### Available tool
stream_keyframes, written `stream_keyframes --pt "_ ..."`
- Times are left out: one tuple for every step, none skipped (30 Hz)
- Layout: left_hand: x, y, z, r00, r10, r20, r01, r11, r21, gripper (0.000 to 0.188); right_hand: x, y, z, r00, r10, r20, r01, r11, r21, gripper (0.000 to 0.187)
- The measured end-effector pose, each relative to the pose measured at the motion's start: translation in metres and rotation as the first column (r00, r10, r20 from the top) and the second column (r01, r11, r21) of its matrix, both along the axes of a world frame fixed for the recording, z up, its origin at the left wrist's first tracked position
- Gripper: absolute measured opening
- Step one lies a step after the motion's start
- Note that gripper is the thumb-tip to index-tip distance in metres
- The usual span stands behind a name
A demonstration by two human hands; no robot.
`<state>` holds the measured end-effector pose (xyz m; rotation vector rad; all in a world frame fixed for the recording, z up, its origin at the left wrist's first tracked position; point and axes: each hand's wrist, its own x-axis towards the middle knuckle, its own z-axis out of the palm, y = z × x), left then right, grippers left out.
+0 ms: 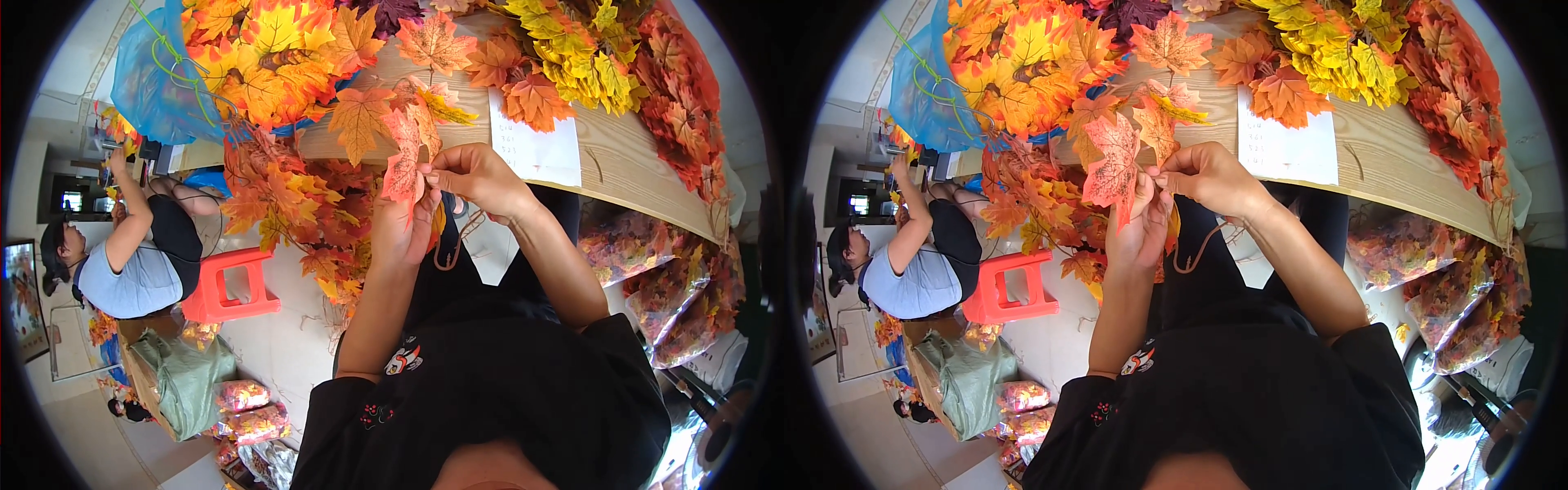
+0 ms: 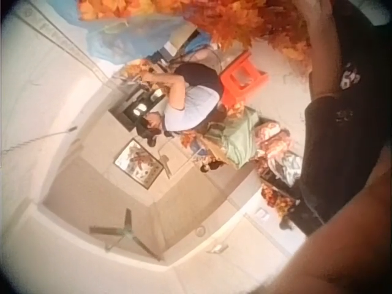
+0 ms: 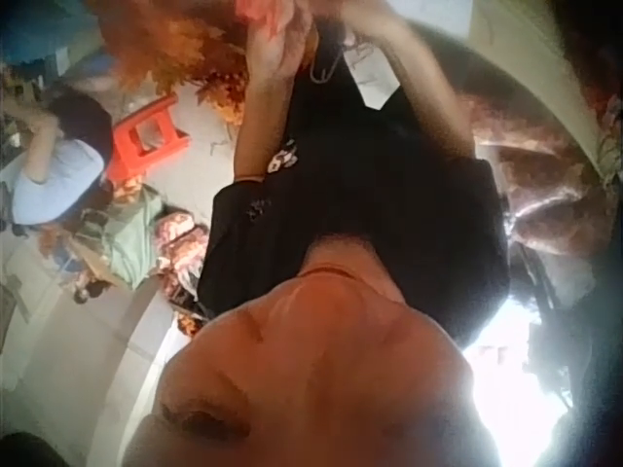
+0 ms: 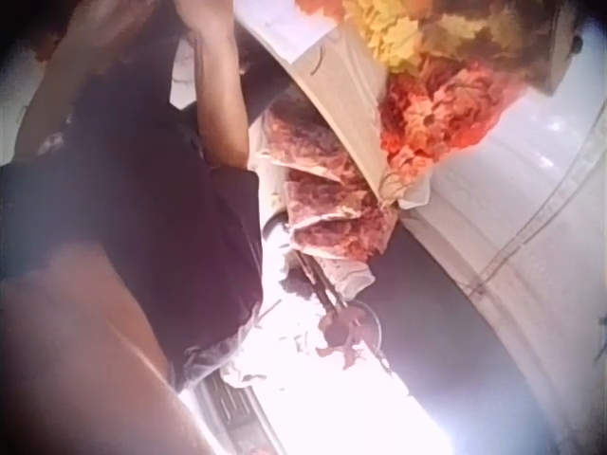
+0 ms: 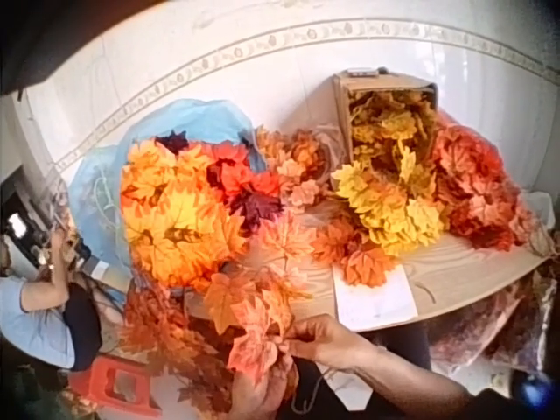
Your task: The person assembles artificial maple leaves onto plastic vine stems by hand to create decorative garlands.
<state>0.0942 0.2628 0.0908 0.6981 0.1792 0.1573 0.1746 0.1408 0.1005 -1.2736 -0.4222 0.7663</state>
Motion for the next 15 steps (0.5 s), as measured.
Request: stream_keyframes --pt "0.0 0.0 0.002 1.0 -0.003 -0.002 0.003 1.0 0.0 0.011 -0.001 0.002 0.001 1.0 -0.008 -0.02 0.008 1.0 0.017 0.017" --pt "0.001 -0.001 0.005 1.0 0.024 -0.019 -0.024 0.999 -0.027 0.011 -0.003 0.003 0.005 1.0 -0.01 -0.021 0.011 1.0 0.018 0.017" --pt "0.001 -0.001 0.007 0.998 0.05 -0.035 -0.051 0.997 -0.053 0.012 -0.005 0.005 0.012 0.999 -0.031 -0.019 0.031 0.999 0.006 0.017" --pt "0.002 -0.002 0.007 0.999 0.043 -0.034 -0.044 0.998 -0.054 0.012 -0.006 0.006 0.017 0.998 -0.056 -0.014 0.056 0.998 -0.006 0.016" --pt "0.003 -0.003 0.008 0.992 0.108 -0.061 -0.106 0.994 0.027 0.015 -0.004 0.008 0.012 0.998 -0.064 -0.012 0.064 0.998 -0.007 0.016" --pt "0.003 -0.004 0.009 0.981 0.174 -0.081 -0.165 0.98 0.109 0.018 0.0 0.011 0.001 0.993 -0.086 0.077 0.085 0.996 0.019 0.015" --pt "0.003 -0.006 0.009 0.983 0.165 -0.077 -0.156 0.982 0.106 0.018 0.003 0.014 0.004 0.98 -0.112 0.165 0.106 0.993 0.045 0.015" --pt "0.002 -0.008 0.009 0.977 0.197 -0.088 -0.169 0.953 0.251 0.016 0.003 0.007 0.019 0.989 -0.081 0.122 0.091 0.993 -0.075 0.012" --pt "0.0 -0.009 0.009 0.969 0.229 -0.091 -0.177 0.904 0.39 0.014 0.007 0.008 0.018 0.987 -0.092 0.128 0.102 0.992 -0.077 0.012" --pt "-0.005 -0.006 0.014 0.974 0.209 -0.085 -0.153 0.889 0.431 0.014 0.011 0.009 0.019 0.96 -0.091 0.264 0.108 0.993 -0.051 0.011" --pt "-0.008 -0.004 0.018 0.963 0.208 -0.169 -0.104 0.87 0.482 0.013 0.015 0.01 0.019 0.916 -0.09 0.39 0.111 0.993 -0.032 0.01" --pt "-0.01 -0.001 0.025 0.972 0.13 -0.197 -0.018 0.873 0.487 0.014 0.02 0.01 0.022 0.89 -0.062 0.451 0.078 0.997 -0.017 0.01" --pt "-0.011 0.001 0.029 0.973 0.05 -0.224 0.068 0.87 0.489 0.016 0.023 0.008 0.025 0.886 -0.076 0.457 0.097 0.995 -0.022 0.01" --pt "-0.011 0.002 0.027 0.981 -0.024 -0.192 0.107 0.895 0.434 0.019 0.026 0.006 0.029 0.869 -0.018 0.494 0.055 0.997 -0.061 0.011" --pt "-0.011 0.001 0.029 0.983 -0.086 -0.165 0.141 0.922 0.36 0.019 0.03 0.002 0.032 0.848 0.042 0.528 0.015 0.995 -0.102 0.011"
